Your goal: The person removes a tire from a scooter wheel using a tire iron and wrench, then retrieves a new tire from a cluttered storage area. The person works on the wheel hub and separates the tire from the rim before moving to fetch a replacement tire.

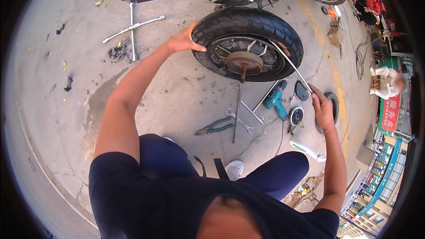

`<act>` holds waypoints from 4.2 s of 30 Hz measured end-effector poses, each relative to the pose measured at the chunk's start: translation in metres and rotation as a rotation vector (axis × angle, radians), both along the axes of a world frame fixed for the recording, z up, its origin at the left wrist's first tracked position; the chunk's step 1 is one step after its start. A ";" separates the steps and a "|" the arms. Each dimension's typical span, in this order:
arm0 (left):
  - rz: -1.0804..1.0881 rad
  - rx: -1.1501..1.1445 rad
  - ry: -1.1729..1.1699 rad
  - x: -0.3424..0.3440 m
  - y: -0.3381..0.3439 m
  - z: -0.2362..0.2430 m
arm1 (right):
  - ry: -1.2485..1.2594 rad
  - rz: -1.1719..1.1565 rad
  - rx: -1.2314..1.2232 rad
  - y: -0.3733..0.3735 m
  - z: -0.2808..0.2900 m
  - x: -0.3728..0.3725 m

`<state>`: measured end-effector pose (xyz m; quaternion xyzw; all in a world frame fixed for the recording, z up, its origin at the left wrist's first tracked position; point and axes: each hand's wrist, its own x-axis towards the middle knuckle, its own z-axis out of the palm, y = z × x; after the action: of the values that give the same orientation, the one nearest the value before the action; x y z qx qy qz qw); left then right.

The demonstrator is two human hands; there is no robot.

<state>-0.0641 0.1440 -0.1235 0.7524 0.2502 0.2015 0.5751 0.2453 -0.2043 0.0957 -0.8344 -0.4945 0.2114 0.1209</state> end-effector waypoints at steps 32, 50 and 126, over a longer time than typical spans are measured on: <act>0.521 0.236 -0.072 0.033 -0.069 0.000 | 0.224 -0.291 -0.176 0.084 0.061 -0.064; 0.173 -0.235 -0.317 0.026 -0.084 -0.083 | 0.100 -0.243 -0.322 0.101 0.078 -0.003; -0.074 0.118 0.511 0.074 -0.143 0.098 | 0.563 -0.736 0.739 0.075 -0.225 -0.180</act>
<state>0.0101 0.0014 -0.0251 0.8197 0.3475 -0.0018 0.4553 0.0650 -0.1291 -0.1288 -0.7655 -0.1623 0.1823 0.5954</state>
